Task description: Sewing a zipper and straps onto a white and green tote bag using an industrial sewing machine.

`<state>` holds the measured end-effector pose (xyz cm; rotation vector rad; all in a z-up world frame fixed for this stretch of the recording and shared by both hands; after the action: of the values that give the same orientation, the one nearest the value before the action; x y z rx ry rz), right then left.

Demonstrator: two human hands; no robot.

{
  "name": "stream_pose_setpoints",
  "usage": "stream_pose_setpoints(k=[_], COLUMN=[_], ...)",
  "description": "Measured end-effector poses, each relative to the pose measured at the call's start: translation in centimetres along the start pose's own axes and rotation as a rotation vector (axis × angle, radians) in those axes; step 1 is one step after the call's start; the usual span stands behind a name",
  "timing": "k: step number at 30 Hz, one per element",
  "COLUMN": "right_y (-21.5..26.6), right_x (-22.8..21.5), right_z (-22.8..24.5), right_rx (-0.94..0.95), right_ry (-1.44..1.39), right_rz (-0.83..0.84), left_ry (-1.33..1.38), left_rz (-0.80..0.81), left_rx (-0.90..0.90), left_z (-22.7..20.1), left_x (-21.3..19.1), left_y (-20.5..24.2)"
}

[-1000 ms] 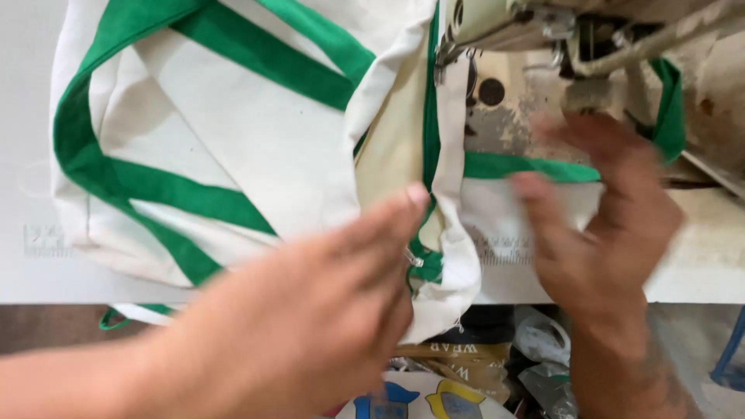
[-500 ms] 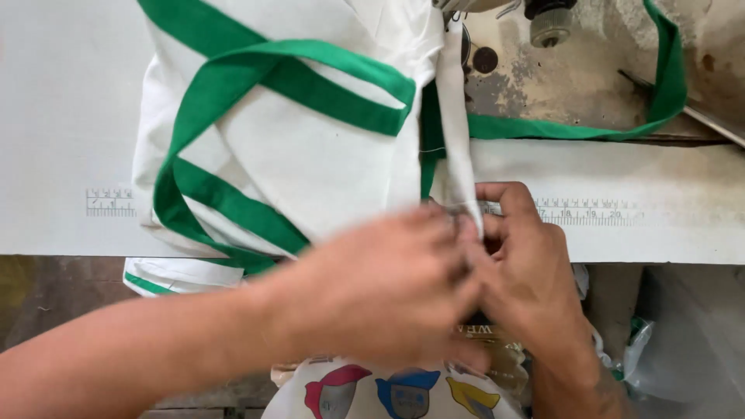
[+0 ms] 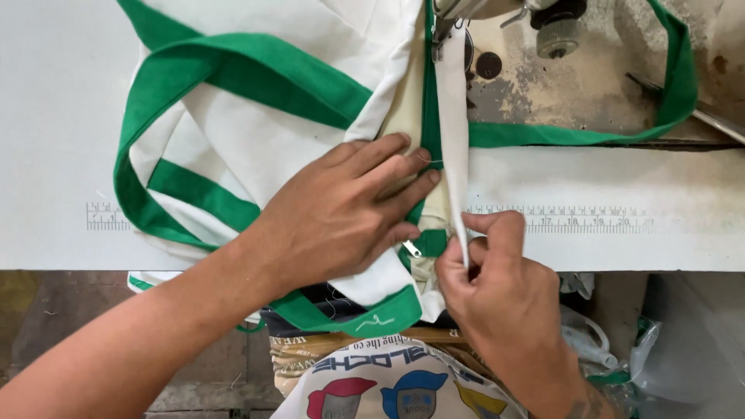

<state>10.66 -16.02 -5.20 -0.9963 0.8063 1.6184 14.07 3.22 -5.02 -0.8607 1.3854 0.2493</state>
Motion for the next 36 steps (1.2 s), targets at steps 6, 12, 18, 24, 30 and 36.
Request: stream_pose_setpoints(k=[6, 12, 18, 24, 30, 36], right_y=[0.8, 2.3, 1.5, -2.1, -7.0, -7.6], right_x=[0.8, 0.4, 0.1, -3.8, -3.2, -1.2], right_z=[-1.0, 0.5, 1.5, 0.2, -2.0, -3.0], right_rx=[0.109, -0.199, -0.165, -0.323, -0.781, -0.777], right_ry=[0.018, 0.160, 0.147, -0.066, 0.128, 0.177], right_rz=[0.034, -0.281, -0.232, -0.078, -0.154, -0.081], left_ry=[0.339, 0.127, 0.106, 0.086, 0.091, 0.118], left_rz=[-0.119, -0.026, -0.003, 0.022, 0.001, 0.019], left_rx=[-0.092, 0.019, 0.039, 0.039, 0.034, 0.027], left_z=[0.7, 0.4, 0.4, 0.3, 0.4, 0.5], left_x=[0.0, 0.6, 0.4, 0.5, 0.2, 0.1], left_y=[0.6, 1.3, 1.0, 1.2, 0.7, 0.8])
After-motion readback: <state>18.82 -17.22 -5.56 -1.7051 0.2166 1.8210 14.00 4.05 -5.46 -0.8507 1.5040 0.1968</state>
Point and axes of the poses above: each hand's wrist, its own y-axis away from the middle knuckle, its own x-axis out of the palm, z = x × y, the point moved 5 cm from there along -y, towards the middle knuckle, and after that the axes turned 3 degrees about -z, right-handed, at the moved point
